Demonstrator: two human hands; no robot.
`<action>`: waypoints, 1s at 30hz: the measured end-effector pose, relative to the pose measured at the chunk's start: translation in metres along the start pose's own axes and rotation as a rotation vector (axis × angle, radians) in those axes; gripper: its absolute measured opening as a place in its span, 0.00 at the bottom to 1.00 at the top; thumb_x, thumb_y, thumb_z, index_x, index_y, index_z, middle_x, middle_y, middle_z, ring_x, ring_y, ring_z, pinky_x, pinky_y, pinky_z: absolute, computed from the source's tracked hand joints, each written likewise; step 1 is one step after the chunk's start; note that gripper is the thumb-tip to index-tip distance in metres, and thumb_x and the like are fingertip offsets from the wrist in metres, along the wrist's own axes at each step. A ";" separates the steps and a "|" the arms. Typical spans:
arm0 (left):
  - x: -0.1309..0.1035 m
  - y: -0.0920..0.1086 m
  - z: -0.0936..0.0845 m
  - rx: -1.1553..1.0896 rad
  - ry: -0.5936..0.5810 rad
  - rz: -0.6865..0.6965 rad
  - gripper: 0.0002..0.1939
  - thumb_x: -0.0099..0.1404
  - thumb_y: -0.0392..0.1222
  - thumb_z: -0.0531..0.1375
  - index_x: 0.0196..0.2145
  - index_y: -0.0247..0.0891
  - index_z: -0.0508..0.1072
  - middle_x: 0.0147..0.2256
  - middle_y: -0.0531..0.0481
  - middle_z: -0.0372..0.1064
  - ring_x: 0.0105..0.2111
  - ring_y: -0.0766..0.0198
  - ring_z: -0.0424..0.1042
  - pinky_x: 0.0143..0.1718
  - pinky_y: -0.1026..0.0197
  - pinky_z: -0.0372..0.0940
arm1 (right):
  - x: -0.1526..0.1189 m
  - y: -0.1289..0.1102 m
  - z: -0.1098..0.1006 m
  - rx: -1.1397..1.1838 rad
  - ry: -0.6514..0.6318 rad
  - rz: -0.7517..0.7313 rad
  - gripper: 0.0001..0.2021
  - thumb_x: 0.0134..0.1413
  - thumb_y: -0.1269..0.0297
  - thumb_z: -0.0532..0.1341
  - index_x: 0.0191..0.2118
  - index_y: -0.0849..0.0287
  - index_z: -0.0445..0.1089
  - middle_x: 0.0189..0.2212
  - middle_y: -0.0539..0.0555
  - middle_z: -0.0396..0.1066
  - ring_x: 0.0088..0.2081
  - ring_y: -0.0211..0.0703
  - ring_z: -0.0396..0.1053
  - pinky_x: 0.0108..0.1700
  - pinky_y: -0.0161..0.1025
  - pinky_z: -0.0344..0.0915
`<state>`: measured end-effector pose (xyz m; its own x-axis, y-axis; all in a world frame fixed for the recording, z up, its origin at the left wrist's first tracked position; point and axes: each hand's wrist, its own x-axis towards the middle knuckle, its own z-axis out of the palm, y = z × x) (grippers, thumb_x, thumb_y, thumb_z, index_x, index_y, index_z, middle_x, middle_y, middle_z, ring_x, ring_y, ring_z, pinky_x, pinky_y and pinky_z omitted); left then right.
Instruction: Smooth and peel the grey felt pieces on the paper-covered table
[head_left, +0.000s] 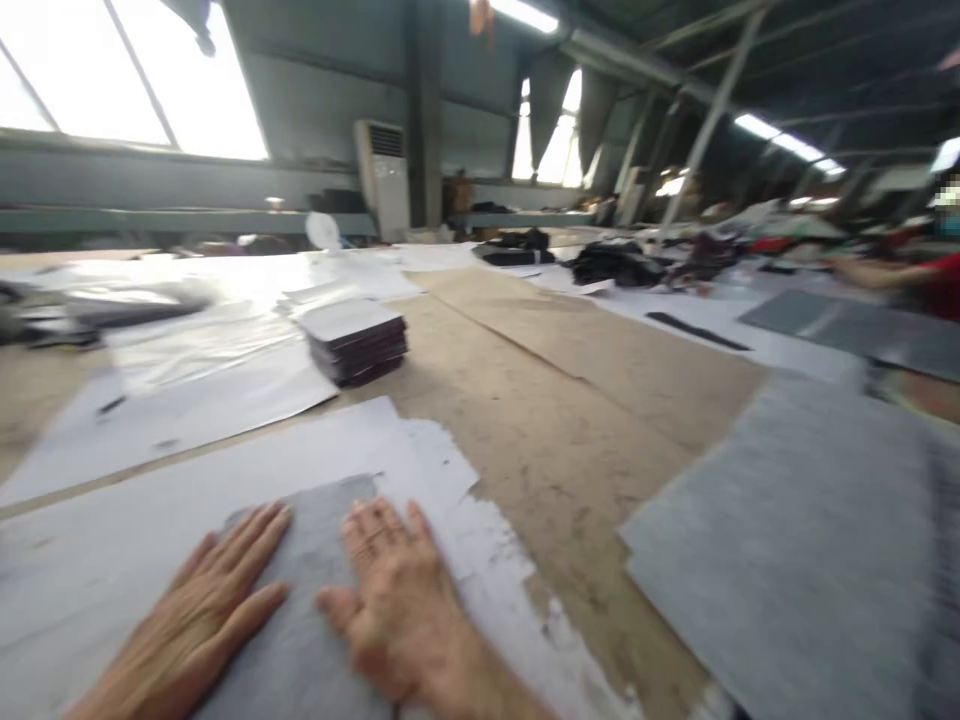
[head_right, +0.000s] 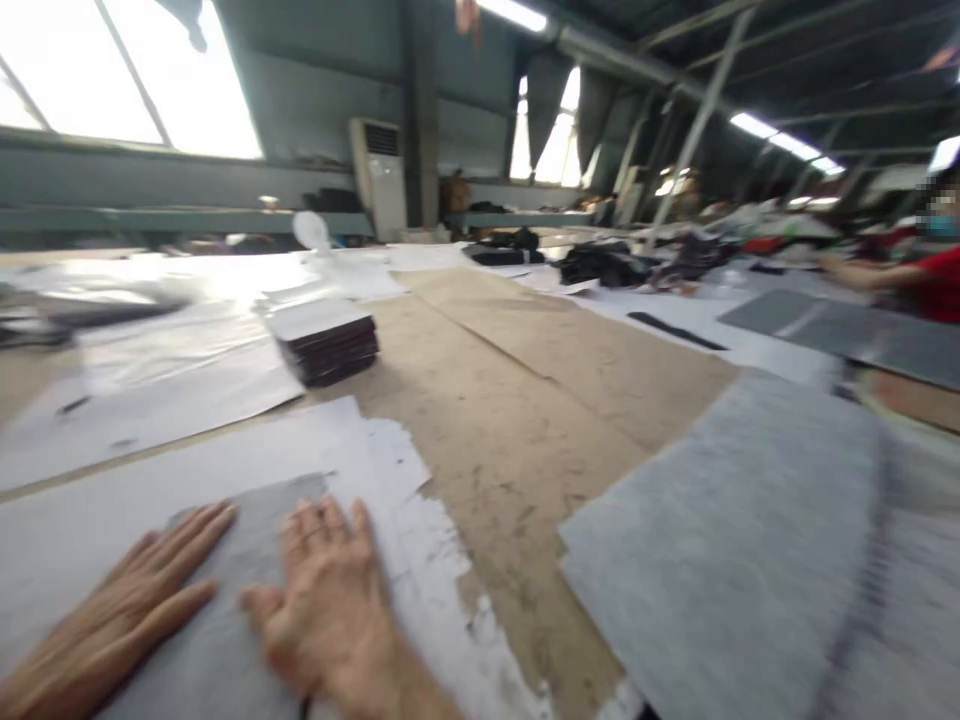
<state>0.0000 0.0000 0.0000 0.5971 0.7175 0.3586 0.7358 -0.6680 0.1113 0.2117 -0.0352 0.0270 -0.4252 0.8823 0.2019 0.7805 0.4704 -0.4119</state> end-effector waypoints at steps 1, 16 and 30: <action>-0.012 -0.003 -0.007 0.036 -0.081 -0.165 0.28 0.65 0.50 0.45 0.60 0.53 0.38 0.61 0.52 0.45 0.58 0.52 0.49 0.55 0.40 0.49 | 0.005 0.000 0.005 0.027 0.006 0.011 0.29 0.59 0.49 0.43 0.59 0.63 0.52 0.60 0.58 0.49 0.61 0.48 0.42 0.61 0.52 0.39; -0.042 0.036 -0.041 0.085 -0.100 -0.252 0.31 0.65 0.54 0.42 0.61 0.38 0.40 0.62 0.46 0.37 0.61 0.59 0.35 0.60 0.47 0.35 | -0.016 -0.006 -0.005 -0.136 -0.081 -0.305 0.32 0.56 0.47 0.46 0.62 0.60 0.43 0.61 0.57 0.44 0.62 0.49 0.38 0.60 0.55 0.42; -0.120 0.085 -0.065 0.279 -0.033 -0.136 0.38 0.61 0.60 0.45 0.62 0.37 0.40 0.59 0.42 0.46 0.59 0.53 0.48 0.59 0.48 0.44 | -0.067 -0.027 -0.014 -0.309 0.178 -0.530 0.33 0.52 0.45 0.51 0.58 0.65 0.54 0.56 0.64 0.55 0.59 0.55 0.49 0.56 0.56 0.53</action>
<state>-0.0298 -0.1559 0.0269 0.4936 0.8058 0.3273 0.8664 -0.4885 -0.1039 0.2256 -0.1068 0.0376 -0.7281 0.5054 0.4631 0.5923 0.8039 0.0539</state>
